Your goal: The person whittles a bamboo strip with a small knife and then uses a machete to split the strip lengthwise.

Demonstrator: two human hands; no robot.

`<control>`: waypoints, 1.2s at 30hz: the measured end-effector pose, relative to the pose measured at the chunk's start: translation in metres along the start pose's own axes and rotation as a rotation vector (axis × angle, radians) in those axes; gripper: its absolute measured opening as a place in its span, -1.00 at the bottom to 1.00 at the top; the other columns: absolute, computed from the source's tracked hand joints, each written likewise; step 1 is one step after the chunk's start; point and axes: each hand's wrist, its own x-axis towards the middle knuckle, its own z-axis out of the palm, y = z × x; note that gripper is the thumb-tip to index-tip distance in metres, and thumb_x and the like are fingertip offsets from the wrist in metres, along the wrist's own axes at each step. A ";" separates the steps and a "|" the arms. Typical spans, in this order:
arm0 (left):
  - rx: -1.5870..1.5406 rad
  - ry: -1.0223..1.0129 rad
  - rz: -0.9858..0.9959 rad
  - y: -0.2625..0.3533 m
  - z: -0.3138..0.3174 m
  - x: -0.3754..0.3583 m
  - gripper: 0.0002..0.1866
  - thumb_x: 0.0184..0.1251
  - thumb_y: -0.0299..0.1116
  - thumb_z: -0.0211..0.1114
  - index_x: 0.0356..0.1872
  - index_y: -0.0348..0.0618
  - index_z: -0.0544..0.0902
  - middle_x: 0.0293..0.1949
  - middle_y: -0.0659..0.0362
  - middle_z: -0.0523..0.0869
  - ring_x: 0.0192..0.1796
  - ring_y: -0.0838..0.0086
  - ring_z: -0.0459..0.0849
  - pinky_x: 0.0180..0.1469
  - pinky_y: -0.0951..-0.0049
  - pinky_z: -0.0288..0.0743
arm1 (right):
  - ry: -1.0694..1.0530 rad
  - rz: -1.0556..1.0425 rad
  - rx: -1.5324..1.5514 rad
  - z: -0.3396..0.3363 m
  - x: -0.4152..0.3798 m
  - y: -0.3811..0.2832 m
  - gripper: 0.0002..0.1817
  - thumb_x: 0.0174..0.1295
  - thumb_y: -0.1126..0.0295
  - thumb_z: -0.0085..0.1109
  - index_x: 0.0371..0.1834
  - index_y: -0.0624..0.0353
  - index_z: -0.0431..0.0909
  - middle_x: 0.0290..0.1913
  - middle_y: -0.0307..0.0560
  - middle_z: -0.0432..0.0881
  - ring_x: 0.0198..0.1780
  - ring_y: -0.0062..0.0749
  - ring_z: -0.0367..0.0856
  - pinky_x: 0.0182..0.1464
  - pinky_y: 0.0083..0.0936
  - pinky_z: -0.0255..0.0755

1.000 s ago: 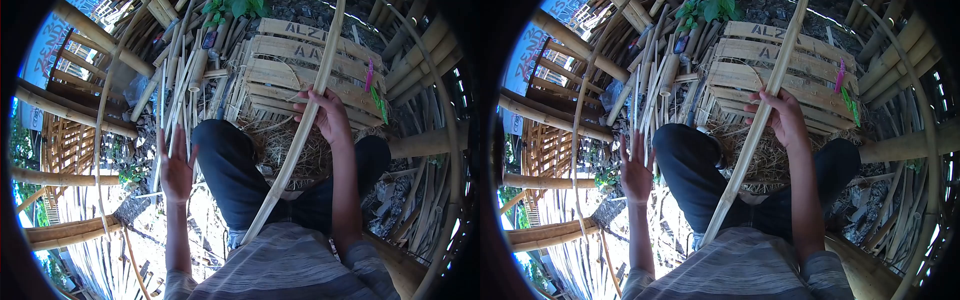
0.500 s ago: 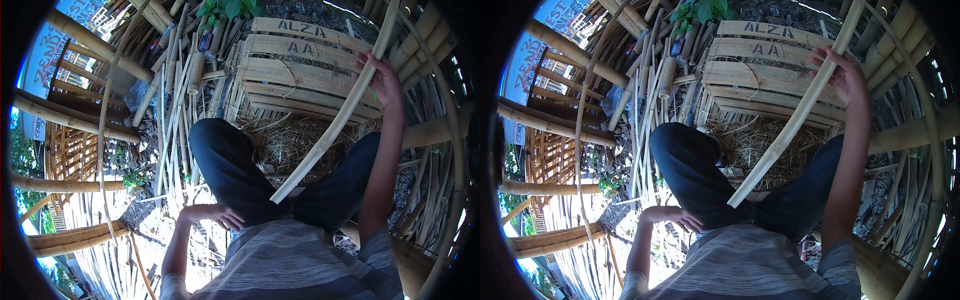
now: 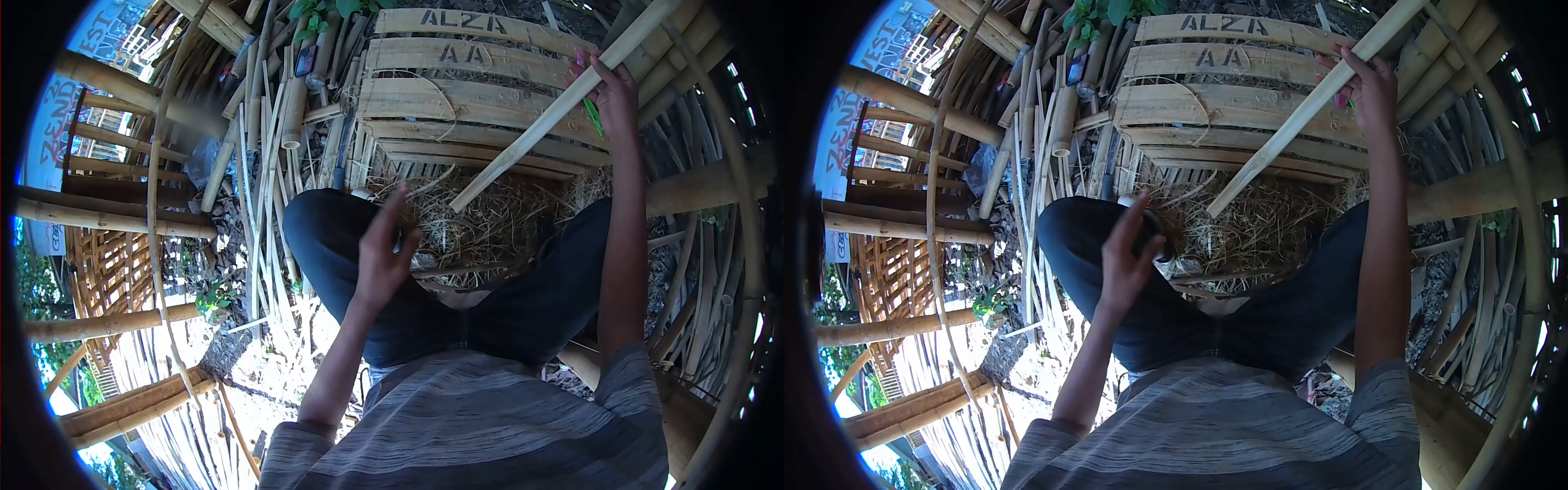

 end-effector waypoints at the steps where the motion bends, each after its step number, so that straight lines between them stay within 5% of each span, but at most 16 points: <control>1: -0.497 0.087 -0.222 0.011 -0.017 0.012 -0.51 0.51 -0.04 -0.15 -0.04 -0.31 0.54 -0.09 -0.11 0.66 0.09 0.38 0.62 0.09 0.36 0.55 | 0.005 0.003 -0.013 0.000 -0.003 0.001 -0.77 0.28 0.45 0.12 -0.06 0.32 0.43 -0.01 0.13 0.56 0.01 0.01 0.63 -0.10 -0.07 0.66; 2: -0.996 0.173 -0.437 0.016 -0.033 0.022 -0.49 0.51 -0.03 -0.16 -0.01 -0.34 0.50 -0.08 -0.14 0.65 0.08 0.36 0.63 0.09 0.33 0.55 | -0.018 -0.018 -0.025 0.000 -0.004 0.000 -0.78 0.28 0.45 0.11 -0.07 0.31 0.44 -0.01 0.13 0.56 0.01 0.01 0.63 -0.12 -0.09 0.67; 4: -1.062 -1.197 -0.981 -0.020 -0.046 0.000 -0.49 0.51 -0.04 -0.18 0.11 -0.34 0.39 -0.06 -0.18 0.65 0.04 0.32 0.66 0.09 0.30 0.55 | -0.013 -0.024 -0.018 0.001 -0.008 -0.001 -0.81 0.28 0.46 0.10 -0.08 0.28 0.46 -0.03 0.09 0.57 -0.03 -0.02 0.65 -0.16 -0.13 0.69; 7: -0.166 -1.433 -1.131 -0.016 0.029 -0.031 -0.49 0.49 -0.02 -0.12 0.12 -0.31 0.39 -0.01 -0.15 0.63 0.05 0.29 0.65 0.08 0.30 0.55 | 0.008 -0.025 -0.033 0.000 -0.009 0.005 -0.81 0.29 0.45 0.10 -0.08 0.29 0.45 -0.05 0.08 0.58 -0.06 -0.03 0.66 -0.16 -0.09 0.68; 9: -0.167 -0.389 -0.453 -0.031 0.060 -0.022 -0.47 0.48 0.01 -0.11 0.02 -0.34 0.48 -0.01 -0.17 0.63 -0.01 0.29 0.69 -0.01 0.32 0.59 | -0.007 -0.023 0.007 0.003 -0.009 0.010 -0.81 0.28 0.46 0.10 -0.09 0.29 0.45 -0.06 0.08 0.58 -0.06 -0.03 0.66 -0.15 -0.05 0.68; 11: -0.204 0.115 -0.124 -0.040 0.079 0.034 -0.49 0.49 -0.04 -0.10 0.06 -0.36 0.47 0.04 -0.20 0.60 0.01 0.22 0.68 -0.01 0.28 0.59 | -0.025 -0.026 0.029 0.011 -0.009 0.012 -0.81 0.28 0.47 0.10 -0.09 0.30 0.45 -0.03 0.10 0.56 -0.04 -0.02 0.65 -0.13 -0.02 0.67; 12: -0.210 0.105 -0.110 -0.036 0.081 0.038 -0.49 0.49 -0.04 -0.10 0.06 -0.36 0.47 0.04 -0.20 0.60 0.01 0.22 0.68 -0.01 0.28 0.59 | -0.033 -0.019 0.057 0.012 -0.011 0.014 -0.81 0.27 0.46 0.11 -0.11 0.30 0.45 -0.02 0.10 0.55 -0.04 -0.02 0.64 -0.14 0.00 0.67; 14: -1.221 -0.799 -0.591 -0.019 0.084 0.033 -0.54 0.48 -0.13 -0.08 0.13 -0.34 0.42 0.07 -0.22 0.58 0.04 0.13 0.66 0.00 0.26 0.58 | -0.025 -0.005 0.064 0.013 -0.014 0.017 -0.82 0.27 0.46 0.11 -0.11 0.30 0.46 -0.01 0.10 0.55 -0.04 -0.02 0.64 -0.14 0.00 0.67; 16: -1.494 -1.620 -0.657 0.014 0.102 0.023 -0.58 0.46 -0.19 -0.08 0.10 -0.34 0.43 0.03 -0.19 0.61 0.01 0.06 0.66 -0.01 0.23 0.59 | -0.045 0.019 0.101 0.013 -0.014 0.016 -0.83 0.27 0.46 0.10 -0.13 0.30 0.46 -0.01 0.09 0.55 -0.03 -0.03 0.64 -0.13 0.02 0.68; 19: -1.499 -1.316 -0.703 0.002 0.149 0.004 -0.62 0.46 -0.21 -0.08 0.08 -0.31 0.45 -0.04 -0.16 0.64 -0.05 0.10 0.69 -0.02 0.25 0.59 | -0.047 0.012 0.108 0.015 -0.014 0.016 -0.83 0.28 0.46 0.09 -0.13 0.31 0.46 -0.02 0.10 0.55 -0.05 -0.04 0.64 -0.15 -0.01 0.69; 21: -1.412 -0.733 -0.800 -0.014 0.141 0.008 -0.68 0.45 -0.33 -0.03 0.11 -0.29 0.43 0.02 -0.10 0.62 0.06 0.19 0.64 0.11 0.27 0.50 | -0.023 -0.009 0.086 0.015 -0.011 0.019 -0.82 0.28 0.46 0.09 -0.12 0.31 0.46 -0.02 0.10 0.55 -0.06 -0.06 0.65 -0.17 -0.03 0.69; 23: -0.703 -0.006 -0.316 -0.038 0.131 0.010 -0.70 0.40 -0.49 0.03 0.11 -0.29 0.44 0.13 -0.05 0.56 0.17 0.24 0.57 0.21 0.36 0.40 | 0.005 0.004 0.072 0.016 -0.022 0.025 -0.82 0.28 0.46 0.08 -0.12 0.31 0.46 -0.02 0.10 0.55 -0.07 -0.07 0.66 -0.19 -0.06 0.70; 29: 0.411 0.244 -0.192 0.010 -0.058 0.068 -0.71 0.35 -0.32 0.11 0.02 -0.17 0.56 0.14 0.02 0.56 0.15 0.20 0.55 0.35 -0.01 0.10 | 0.030 -0.056 -0.065 0.026 -0.017 0.026 -0.83 0.27 0.46 0.10 -0.13 0.30 0.48 -0.04 0.07 0.57 -0.12 -0.17 0.68 -0.24 -0.17 0.71; 31: 1.385 0.369 -0.365 -0.005 -0.066 0.068 -0.58 0.38 -0.11 0.01 0.09 -0.14 0.56 0.16 -0.05 0.54 0.28 0.06 0.40 0.35 -0.28 -0.16 | 0.041 -0.045 -0.086 0.031 -0.015 0.030 -0.84 0.27 0.46 0.10 -0.13 0.29 0.49 -0.05 0.06 0.58 -0.13 -0.18 0.69 -0.24 -0.20 0.71; 33: 1.688 -0.584 -0.612 -0.045 -0.014 0.042 -0.53 0.29 -0.06 0.09 0.10 -0.13 0.59 0.18 -0.03 0.54 0.33 0.00 0.35 0.34 -0.40 -0.24 | 0.050 -0.041 -0.106 0.039 -0.016 0.034 -0.84 0.27 0.46 0.10 -0.14 0.29 0.49 -0.07 0.05 0.58 -0.15 -0.20 0.70 -0.25 -0.24 0.71; 36: 0.910 -1.078 -0.558 -0.060 0.017 0.050 -0.44 0.29 -0.04 0.10 0.18 -0.24 0.50 0.22 -0.04 0.50 0.35 0.06 0.34 0.39 -0.24 -0.14 | 0.036 0.020 -0.158 0.050 -0.018 0.041 -0.81 0.29 0.45 0.07 -0.09 0.28 0.48 -0.05 0.03 0.57 -0.14 -0.21 0.69 -0.22 -0.26 0.70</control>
